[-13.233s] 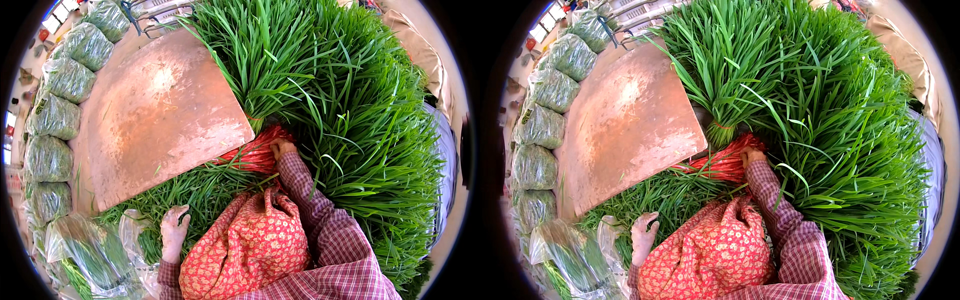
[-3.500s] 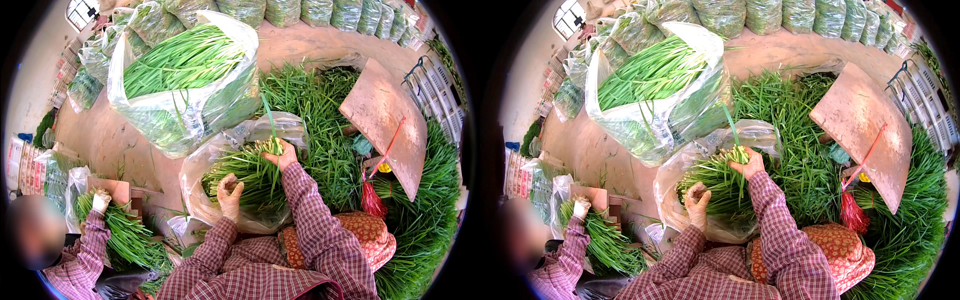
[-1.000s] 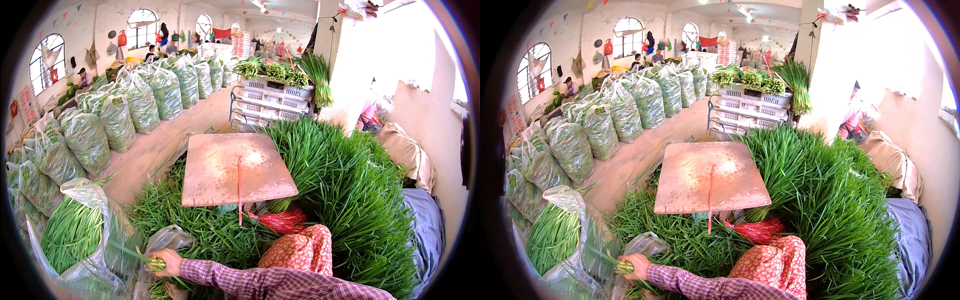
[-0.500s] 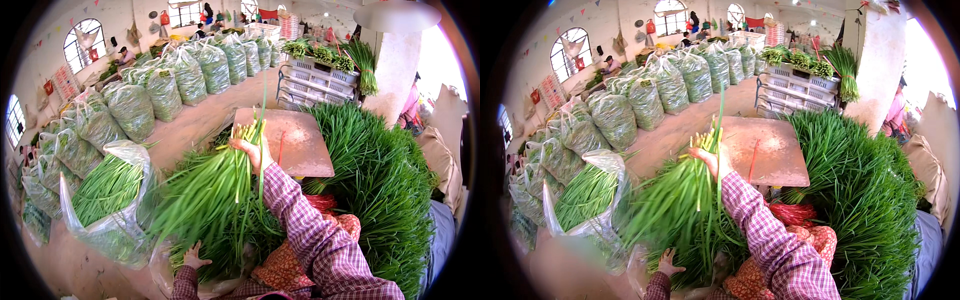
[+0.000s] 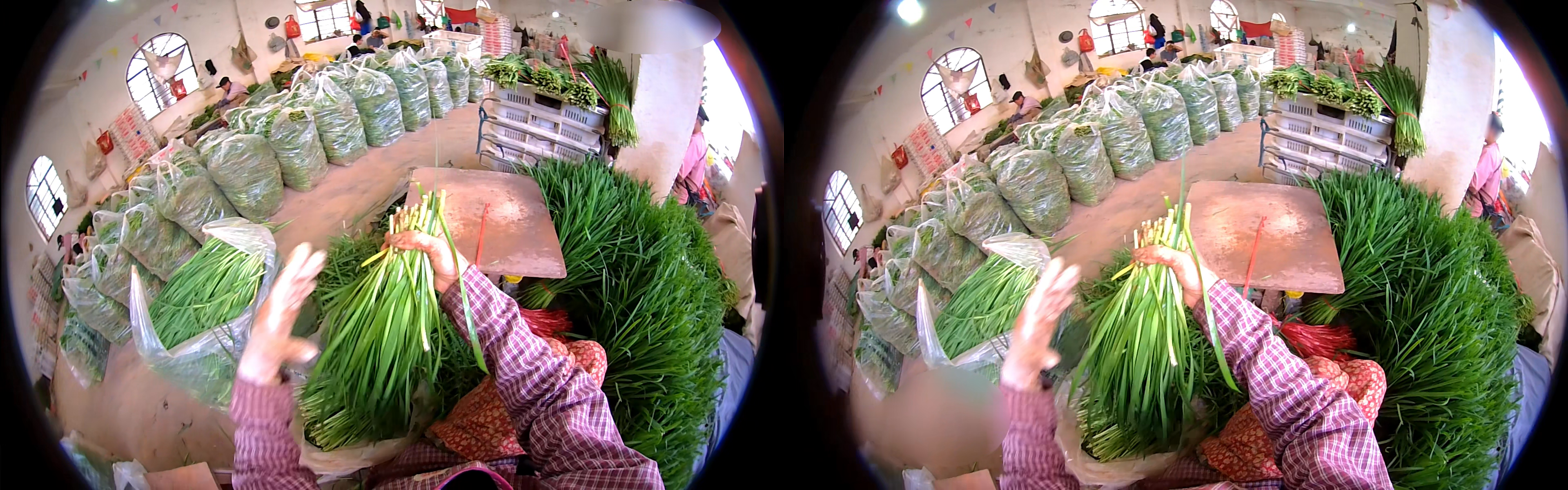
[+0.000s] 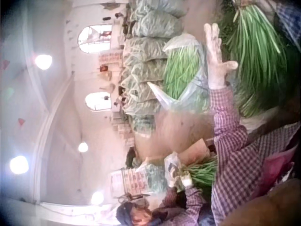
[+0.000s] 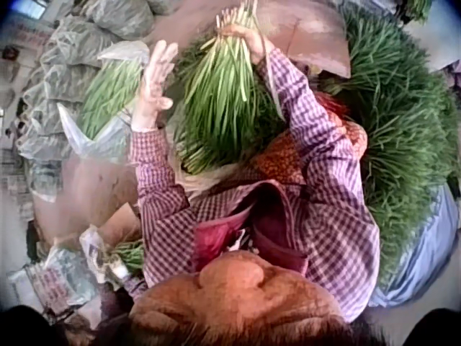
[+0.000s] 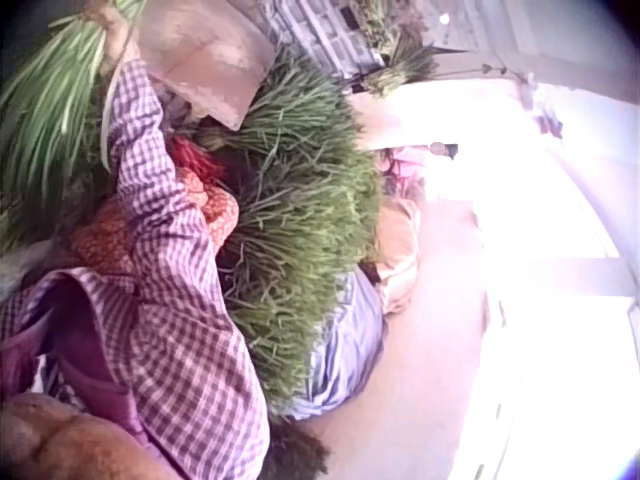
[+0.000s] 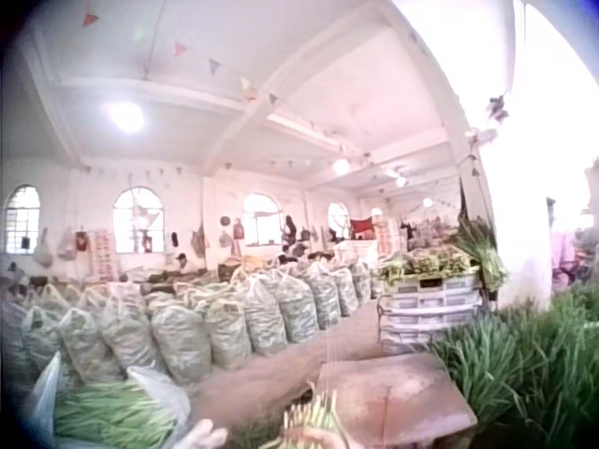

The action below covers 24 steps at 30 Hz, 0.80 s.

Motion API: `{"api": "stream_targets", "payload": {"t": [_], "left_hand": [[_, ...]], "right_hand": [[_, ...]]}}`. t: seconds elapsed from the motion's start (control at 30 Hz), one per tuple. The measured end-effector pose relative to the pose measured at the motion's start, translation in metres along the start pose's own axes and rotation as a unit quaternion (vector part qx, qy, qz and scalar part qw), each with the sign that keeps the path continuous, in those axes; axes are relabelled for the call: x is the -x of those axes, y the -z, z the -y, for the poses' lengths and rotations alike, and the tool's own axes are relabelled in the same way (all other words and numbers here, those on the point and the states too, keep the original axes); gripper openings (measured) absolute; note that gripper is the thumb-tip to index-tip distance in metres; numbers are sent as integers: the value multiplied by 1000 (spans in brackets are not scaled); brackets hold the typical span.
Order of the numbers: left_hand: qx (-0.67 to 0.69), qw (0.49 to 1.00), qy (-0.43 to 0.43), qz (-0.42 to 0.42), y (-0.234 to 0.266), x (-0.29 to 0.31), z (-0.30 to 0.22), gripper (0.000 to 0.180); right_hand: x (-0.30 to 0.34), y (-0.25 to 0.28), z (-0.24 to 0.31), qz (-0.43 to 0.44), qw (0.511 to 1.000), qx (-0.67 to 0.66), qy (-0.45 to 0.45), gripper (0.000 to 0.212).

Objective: The person cleans and sorts leeks by hand, ties them into bundles with red plastic strings, and places the finished bundles into large clear plastic bags.

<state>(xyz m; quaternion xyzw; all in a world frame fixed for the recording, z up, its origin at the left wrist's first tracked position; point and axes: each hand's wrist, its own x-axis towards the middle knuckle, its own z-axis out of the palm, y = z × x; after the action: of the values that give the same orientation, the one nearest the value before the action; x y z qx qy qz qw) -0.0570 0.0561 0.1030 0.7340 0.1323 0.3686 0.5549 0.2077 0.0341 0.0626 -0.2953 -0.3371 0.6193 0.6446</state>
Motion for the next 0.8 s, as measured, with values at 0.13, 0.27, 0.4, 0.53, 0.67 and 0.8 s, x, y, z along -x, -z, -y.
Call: {"api": "stream_targets", "payload": {"t": [0.13,0.27,0.4,0.53,0.67,0.8], "left_hand": [[175,976,43,119,-5,-22,79,117],[351,918,177,57,-48,30,144,95],[473,836,275,-33,-91,121,165,74],[530,781,316,-96,-118,175,165,55],[489,828,255,-101,-120,182,174,39],[469,840,251,-105,-102,170,178,29]], "right_hand": [[6,-30,-11,56,998,-12,-10,33],[6,-7,-17,63,991,-79,-93,29],[7,1,-28,21,989,-68,-132,25],[-3,11,-51,1,979,-12,-201,38],[-5,17,-53,60,985,81,-139,60],[25,20,-46,46,987,18,-153,71]]}}
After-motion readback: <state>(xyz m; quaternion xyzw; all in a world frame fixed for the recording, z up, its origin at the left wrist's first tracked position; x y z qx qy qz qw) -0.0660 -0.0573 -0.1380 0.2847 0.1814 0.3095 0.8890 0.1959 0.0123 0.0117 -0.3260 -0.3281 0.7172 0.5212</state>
